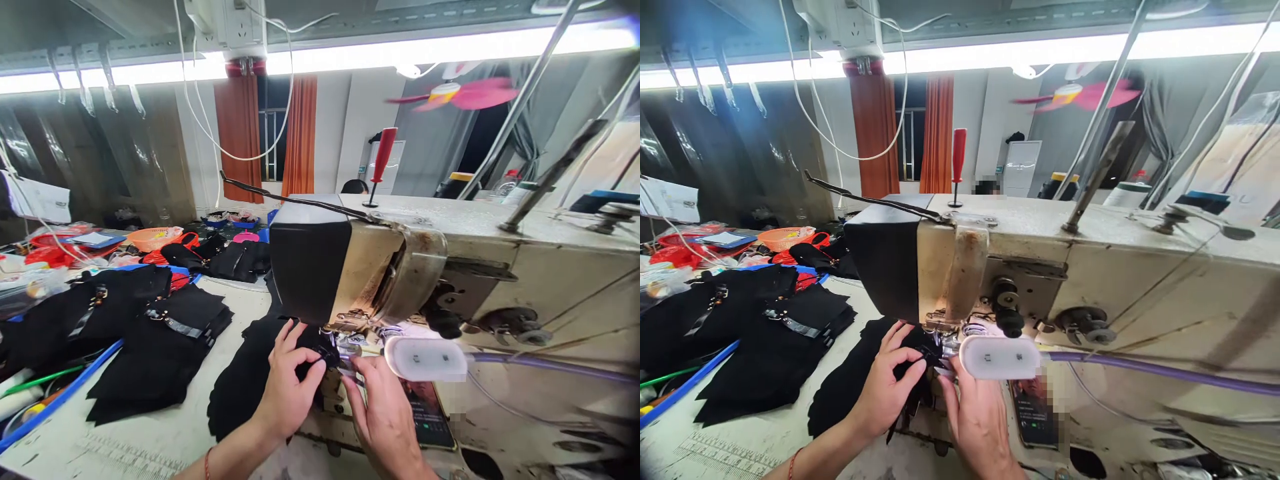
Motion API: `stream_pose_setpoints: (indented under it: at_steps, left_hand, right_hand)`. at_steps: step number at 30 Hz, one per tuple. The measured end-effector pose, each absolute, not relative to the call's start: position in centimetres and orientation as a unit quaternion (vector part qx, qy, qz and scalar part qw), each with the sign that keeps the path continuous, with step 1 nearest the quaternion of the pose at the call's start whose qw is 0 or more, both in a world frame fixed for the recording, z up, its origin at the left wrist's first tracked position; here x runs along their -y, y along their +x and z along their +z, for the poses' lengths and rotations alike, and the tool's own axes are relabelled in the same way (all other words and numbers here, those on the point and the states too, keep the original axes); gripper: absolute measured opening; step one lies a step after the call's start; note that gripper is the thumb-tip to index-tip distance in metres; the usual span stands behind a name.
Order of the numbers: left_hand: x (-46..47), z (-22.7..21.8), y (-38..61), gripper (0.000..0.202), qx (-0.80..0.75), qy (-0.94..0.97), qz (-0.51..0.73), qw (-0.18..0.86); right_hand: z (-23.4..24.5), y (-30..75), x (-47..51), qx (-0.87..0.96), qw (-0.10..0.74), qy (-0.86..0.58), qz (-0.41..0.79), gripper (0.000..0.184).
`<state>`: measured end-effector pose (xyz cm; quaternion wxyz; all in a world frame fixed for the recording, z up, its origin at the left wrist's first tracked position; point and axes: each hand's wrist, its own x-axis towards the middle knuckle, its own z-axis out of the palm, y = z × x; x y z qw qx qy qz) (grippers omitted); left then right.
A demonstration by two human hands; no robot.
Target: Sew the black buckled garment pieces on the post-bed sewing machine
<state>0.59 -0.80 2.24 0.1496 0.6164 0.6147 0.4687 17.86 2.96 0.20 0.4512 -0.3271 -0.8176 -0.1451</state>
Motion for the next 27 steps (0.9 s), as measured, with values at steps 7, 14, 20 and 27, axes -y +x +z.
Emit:
stream_pose_setpoints:
  at_steps: [7, 14, 20, 27]
  left_hand:
    - [0.5, 2.6, 0.7, 0.011, -0.623, 0.601, 0.473, 0.168]
    - [0.4, 2.4, 0.8, 0.008, -0.617, 0.615, 0.473, 0.133]
    - [0.5, 2.6, 0.9, 0.009, -0.618, 0.633, 0.457, 0.097]
    - [0.6, 3.2, 0.8, 0.012, -0.612, 0.656, 0.433, 0.085]
  right_hand:
    - [1.5, 17.0, -3.4, 0.821, 0.455, -0.307, -0.156, 0.026]
    - [1.7, 17.5, -3.3, 0.831, 0.448, -0.292, -0.152, 0.027]
    - [2.2, 17.6, -3.5, 0.847, 0.440, -0.272, -0.125, 0.026]
    - [2.4, 17.5, -3.4, 0.850, 0.465, -0.246, 0.015, 0.021]
